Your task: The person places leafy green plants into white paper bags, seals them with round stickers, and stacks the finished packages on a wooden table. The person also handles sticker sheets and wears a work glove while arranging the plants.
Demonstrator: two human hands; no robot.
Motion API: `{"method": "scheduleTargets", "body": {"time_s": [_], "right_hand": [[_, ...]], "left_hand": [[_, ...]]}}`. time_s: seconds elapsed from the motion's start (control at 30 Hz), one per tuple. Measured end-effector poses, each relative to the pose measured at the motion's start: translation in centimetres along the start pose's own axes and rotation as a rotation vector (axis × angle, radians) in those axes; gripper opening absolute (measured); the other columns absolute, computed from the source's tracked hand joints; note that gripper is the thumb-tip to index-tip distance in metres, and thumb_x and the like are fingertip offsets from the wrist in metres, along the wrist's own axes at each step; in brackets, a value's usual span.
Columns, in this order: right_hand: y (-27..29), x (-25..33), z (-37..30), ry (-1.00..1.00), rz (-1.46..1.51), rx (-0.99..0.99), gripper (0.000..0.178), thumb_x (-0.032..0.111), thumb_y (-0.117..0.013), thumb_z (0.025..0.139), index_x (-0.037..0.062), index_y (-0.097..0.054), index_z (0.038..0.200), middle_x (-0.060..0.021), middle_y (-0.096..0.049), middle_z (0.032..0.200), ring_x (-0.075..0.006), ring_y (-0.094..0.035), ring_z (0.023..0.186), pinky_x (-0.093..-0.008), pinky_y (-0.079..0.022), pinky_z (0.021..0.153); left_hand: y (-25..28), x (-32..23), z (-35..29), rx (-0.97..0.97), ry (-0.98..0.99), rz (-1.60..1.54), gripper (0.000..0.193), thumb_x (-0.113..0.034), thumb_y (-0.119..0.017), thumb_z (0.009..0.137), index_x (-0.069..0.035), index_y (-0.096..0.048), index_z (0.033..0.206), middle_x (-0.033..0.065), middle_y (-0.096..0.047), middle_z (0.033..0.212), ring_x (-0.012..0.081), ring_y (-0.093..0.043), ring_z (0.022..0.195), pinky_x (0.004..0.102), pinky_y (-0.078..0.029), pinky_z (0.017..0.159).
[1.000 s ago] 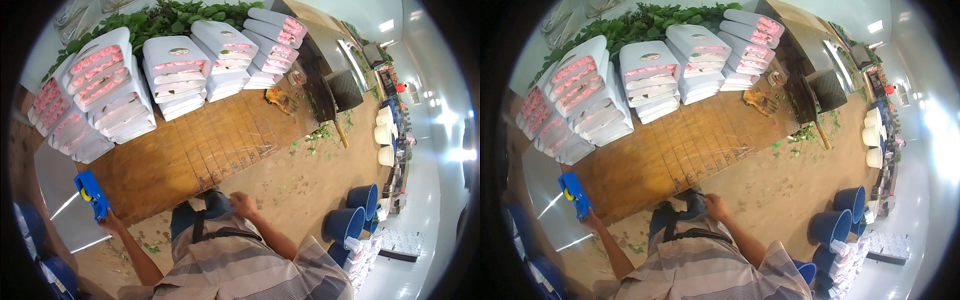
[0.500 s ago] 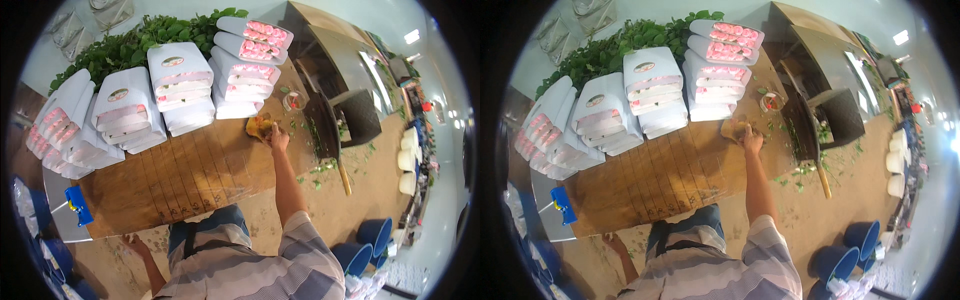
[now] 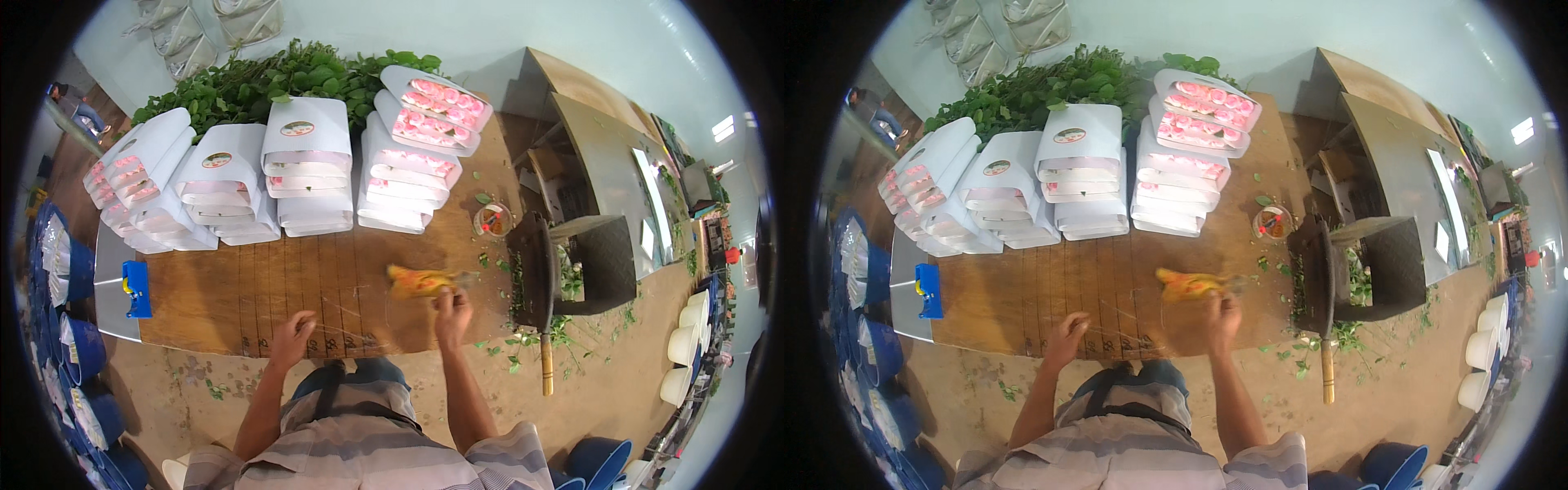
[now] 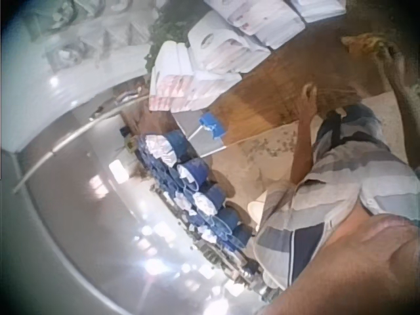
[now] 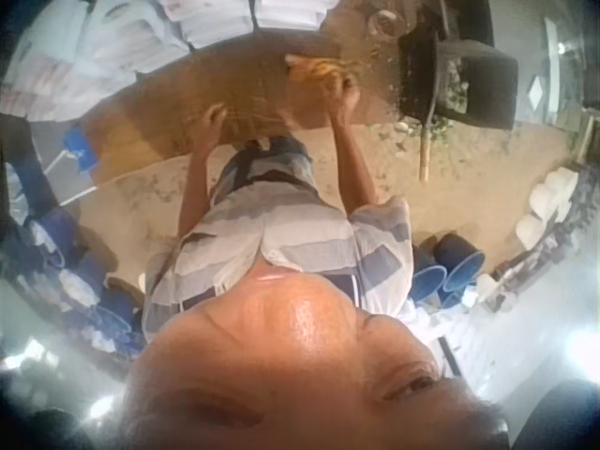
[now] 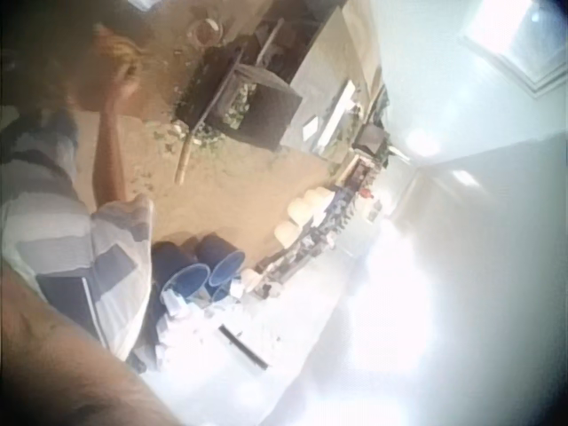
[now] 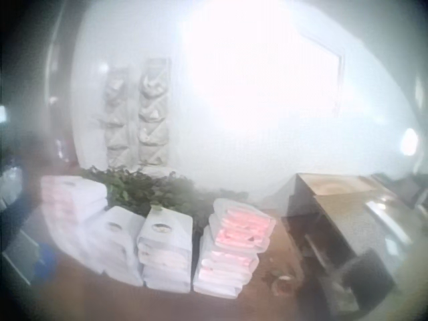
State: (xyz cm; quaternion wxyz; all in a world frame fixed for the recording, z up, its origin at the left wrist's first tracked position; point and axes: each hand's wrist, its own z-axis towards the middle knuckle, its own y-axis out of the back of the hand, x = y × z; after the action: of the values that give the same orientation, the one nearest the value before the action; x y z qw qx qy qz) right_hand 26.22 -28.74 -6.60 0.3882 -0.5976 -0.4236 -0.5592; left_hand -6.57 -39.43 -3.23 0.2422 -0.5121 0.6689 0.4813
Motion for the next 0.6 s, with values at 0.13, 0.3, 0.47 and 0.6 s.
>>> {"method": "scheduleTargets", "body": {"time_s": [0.13,0.3,0.47,0.6], "right_hand": [[-3.3,2.0,-5.2,-0.093,-0.027,0.203,0.015,0.014,-0.058,0.099,-0.0007,-0.063,0.100,-0.0033,-0.065,0.087,-0.0095,-0.058,0.076,-0.0264,-0.048,0.067],[-6.3,3.0,-9.3,-0.283,0.050,0.397,0.020,0.014,-0.054,0.101,-0.0033,-0.060,0.109,-0.0073,-0.066,0.092,-0.0116,-0.061,0.079,-0.0278,-0.051,0.068],[-8.0,3.7,-11.1,-0.352,0.113,0.478,0.022,0.017,-0.055,0.101,-0.0022,-0.062,0.109,-0.0066,-0.067,0.093,-0.0141,-0.065,0.078,-0.0286,-0.055,0.070],[-10.0,3.4,-12.3,-0.304,0.071,0.615,0.026,0.021,-0.056,0.101,-0.0026,-0.061,0.110,-0.0073,-0.067,0.095,-0.0154,-0.066,0.078,-0.0287,-0.057,0.069]], "left_hand": [[-3.4,-2.8,-0.4,0.100,-0.184,-0.178,0.034,-0.026,-0.059,0.101,-0.001,-0.062,0.124,0.0157,-0.069,0.114,0.0240,-0.066,0.103,0.0371,-0.053,0.086],[-1.9,-2.1,-3.1,-0.155,-0.231,-0.107,0.031,-0.021,-0.062,0.098,0.001,-0.061,0.120,0.0139,-0.070,0.101,0.0200,-0.067,0.094,0.0340,-0.052,0.079],[0.6,-0.1,-5.9,-0.196,-0.115,-0.131,0.032,-0.021,-0.069,0.092,0.003,-0.064,0.112,0.0150,-0.071,0.095,0.0248,-0.068,0.085,0.0364,-0.052,0.076],[1.7,1.4,-8.3,-0.266,-0.044,-0.213,0.032,-0.023,-0.064,0.095,0.003,-0.063,0.114,0.0149,-0.069,0.098,0.0230,-0.066,0.090,0.0366,-0.050,0.079]]}}
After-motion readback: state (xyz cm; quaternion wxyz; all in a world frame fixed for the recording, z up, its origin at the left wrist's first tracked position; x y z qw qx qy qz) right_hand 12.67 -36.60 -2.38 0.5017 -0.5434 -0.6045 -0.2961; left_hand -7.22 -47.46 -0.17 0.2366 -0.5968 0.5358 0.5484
